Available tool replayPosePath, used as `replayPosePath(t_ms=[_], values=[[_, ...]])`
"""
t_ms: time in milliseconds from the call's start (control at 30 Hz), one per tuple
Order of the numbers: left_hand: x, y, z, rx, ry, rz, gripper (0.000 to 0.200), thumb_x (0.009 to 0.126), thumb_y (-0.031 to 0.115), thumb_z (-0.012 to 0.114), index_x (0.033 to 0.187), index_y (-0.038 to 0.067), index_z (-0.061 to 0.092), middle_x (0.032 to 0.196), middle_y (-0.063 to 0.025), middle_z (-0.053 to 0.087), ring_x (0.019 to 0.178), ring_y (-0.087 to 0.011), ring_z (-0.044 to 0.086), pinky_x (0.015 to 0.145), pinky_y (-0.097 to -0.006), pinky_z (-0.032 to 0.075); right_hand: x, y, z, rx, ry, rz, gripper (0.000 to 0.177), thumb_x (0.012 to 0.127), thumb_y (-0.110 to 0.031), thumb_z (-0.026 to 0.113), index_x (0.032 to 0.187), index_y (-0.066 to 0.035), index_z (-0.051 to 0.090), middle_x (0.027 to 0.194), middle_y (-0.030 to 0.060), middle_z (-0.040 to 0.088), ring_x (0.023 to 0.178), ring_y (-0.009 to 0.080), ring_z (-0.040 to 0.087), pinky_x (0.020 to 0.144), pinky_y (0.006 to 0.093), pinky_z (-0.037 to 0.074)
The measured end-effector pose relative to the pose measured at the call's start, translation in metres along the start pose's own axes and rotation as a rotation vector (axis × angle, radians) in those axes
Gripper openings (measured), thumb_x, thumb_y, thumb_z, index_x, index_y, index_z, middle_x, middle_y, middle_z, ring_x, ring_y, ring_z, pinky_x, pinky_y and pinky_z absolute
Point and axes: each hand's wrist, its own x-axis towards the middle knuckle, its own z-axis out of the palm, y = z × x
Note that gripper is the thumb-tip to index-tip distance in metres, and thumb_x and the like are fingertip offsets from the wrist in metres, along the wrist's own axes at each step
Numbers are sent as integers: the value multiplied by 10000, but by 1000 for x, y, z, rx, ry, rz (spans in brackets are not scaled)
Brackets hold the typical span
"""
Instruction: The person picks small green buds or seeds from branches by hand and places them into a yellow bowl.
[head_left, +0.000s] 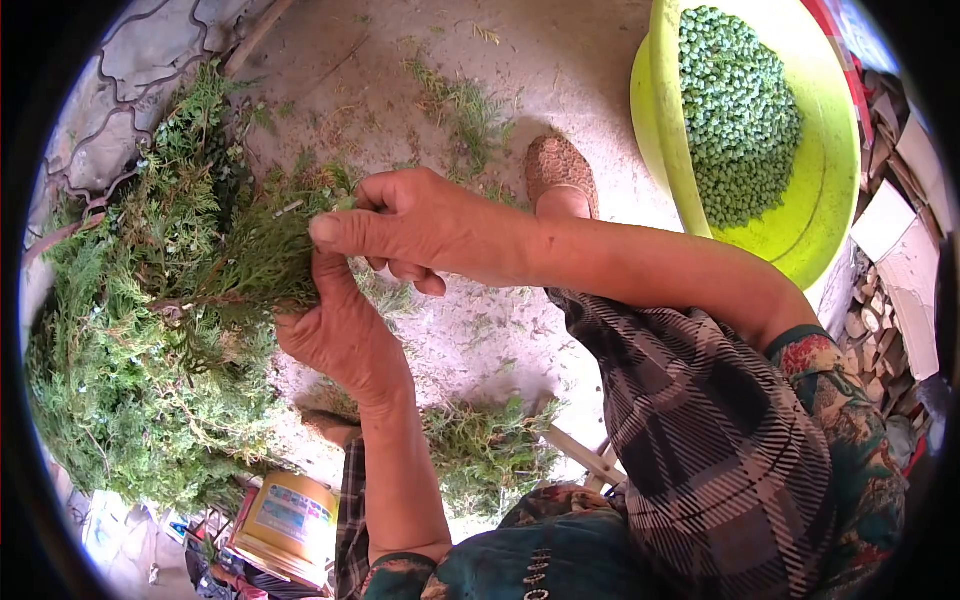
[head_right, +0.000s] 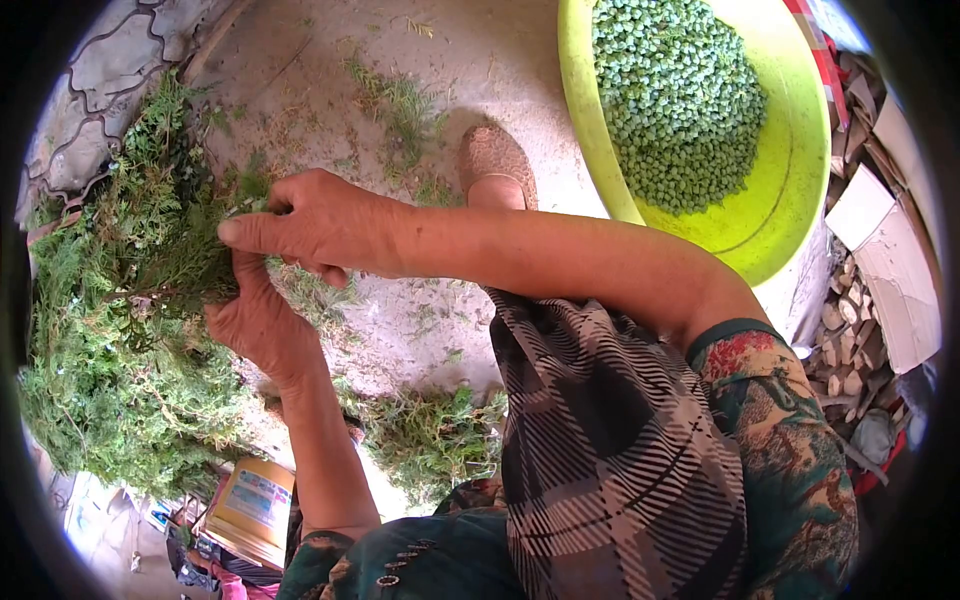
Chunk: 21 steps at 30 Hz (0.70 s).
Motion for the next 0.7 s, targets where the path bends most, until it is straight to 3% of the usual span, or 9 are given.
replayPosePath(t_ms=[100, 200, 267, 467, 700], values=[[0, 1, 1, 41, -63, 1, 119, 881, 104, 583, 910, -8, 612, 859, -39, 627, 715, -101, 540, 648, -255, 433, 3, 2, 1, 87, 12, 15, 488, 839, -502, 572, 783, -22, 498, 538, 7, 429, 411, 61, 395, 365, 221, 320], [-1, 4, 2, -10, 24, -132, 273, 869, 220, 619, 951, -38, 579, 862, -60, 618, 751, -113, 548, 675, -264, 447, 5, 5, -1, 117, -19, 6, 448, 857, -454, 575, 785, -19, 496, 542, 11, 423, 425, 61, 376, 366, 226, 307], [3, -5, -8, -127, 98, -369, 407, 862, 237, 628, 1079, -73, 478, 852, -75, 598, 764, -129, 552, 688, -272, 458, 4, 5, -2, 113, -57, 4, 428, 867, -426, 575, 784, -15, 491, 545, 12, 421, 433, 63, 372, 367, 228, 303], [6, 8, -4, -179, 13, -413, 593, 855, 202, 636, 1223, -64, 255, 919, -99, 585, 754, -157, 570, 679, -286, 470, 1, 10, -4, 20, -86, -52, 369, 900, -332, 546, 782, 11, 476, 572, 19, 443, 437, 71, 397, 381, 238, 332], [12, 13, 3, -301, -24, -570, 327, 881, 206, 596, 1070, -25, 464, 905, -94, 598, 730, -152, 573, 598, -261, 460, -3, 15, -5, 228, -90, -23, 243, 876, -217, 493, 812, 16, 472, 584, 45, 476, 449, 103, 476, 402, 250, 400]])
